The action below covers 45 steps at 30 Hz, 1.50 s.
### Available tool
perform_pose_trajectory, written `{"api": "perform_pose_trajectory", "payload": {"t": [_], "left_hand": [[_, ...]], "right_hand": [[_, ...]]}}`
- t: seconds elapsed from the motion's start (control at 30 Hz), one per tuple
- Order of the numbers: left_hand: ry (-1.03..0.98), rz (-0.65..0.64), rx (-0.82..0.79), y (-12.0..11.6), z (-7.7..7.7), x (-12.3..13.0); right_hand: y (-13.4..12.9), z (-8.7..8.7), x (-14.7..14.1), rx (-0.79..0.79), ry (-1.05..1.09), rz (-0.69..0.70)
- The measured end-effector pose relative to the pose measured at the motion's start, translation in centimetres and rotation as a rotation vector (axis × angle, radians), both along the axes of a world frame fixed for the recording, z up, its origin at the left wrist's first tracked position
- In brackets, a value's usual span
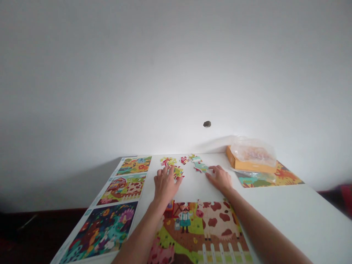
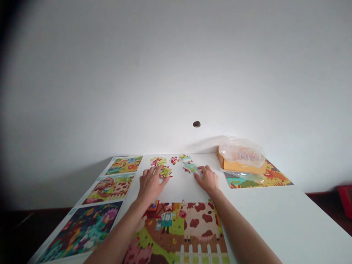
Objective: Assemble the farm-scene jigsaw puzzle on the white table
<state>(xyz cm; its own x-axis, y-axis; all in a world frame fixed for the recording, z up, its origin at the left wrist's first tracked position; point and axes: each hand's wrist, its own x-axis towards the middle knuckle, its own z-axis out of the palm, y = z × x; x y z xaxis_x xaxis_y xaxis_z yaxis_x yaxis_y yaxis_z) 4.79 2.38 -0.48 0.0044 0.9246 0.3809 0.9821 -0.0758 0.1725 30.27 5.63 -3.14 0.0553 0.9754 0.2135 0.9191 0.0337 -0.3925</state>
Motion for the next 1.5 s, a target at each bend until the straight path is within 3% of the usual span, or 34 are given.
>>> {"api": "perform_pose_trajectory", "payload": {"t": [0.1, 0.23, 0.4, 0.57, 0.7, 0.77, 0.97, 1.27, 1.5], "left_hand": [[-0.050, -0.002, -0.009, 2.3, -1.6, -0.5], [-0.091, -0.052, -0.013, 3.1, -3.6, -1.5], [-0.223, -0.141, 0.046, 3.6, -4.1, -1.6], [-0.470, -0.419, 0.183, 3.4, -3.8, -1.0], [-0.517, -0.719, 0.102, 2.3, -3.2, -0.1], [-0.526, -0.770, 0.052, 1.9, -3.0, 0.3], [-0.628, -0.667, -0.025, 2.0, -2.8, 0.2], [-0.791, -0.448, 0.022, 3.0, -3.9, -0.2], [-0.814, -0.468, 0.054, 3.1, -3.9, -0.3]], "right_hand": [[0.4, -0.3, 0.0, 0.005, 0.080, 0.008], [0.5, -0.6, 0.4, 0.013, 0.137, 0.053], [0.0, 0.1, -1.1, 0.071, 0.118, 0.144], [-1.9, 1.4, -3.6, 0.124, 0.134, 0.372], [-2.7, 1.6, -4.5, 0.101, 0.165, 0.512], [-2.6, 1.4, -4.5, 0.071, 0.204, 0.531], [-1.8, 0.5, -3.7, 0.019, 0.363, 0.405], [-0.8, -0.5, -3.1, 0.091, 0.491, 0.207], [-0.2, -1.1, -2.8, 0.136, 0.415, 0.173]]}}
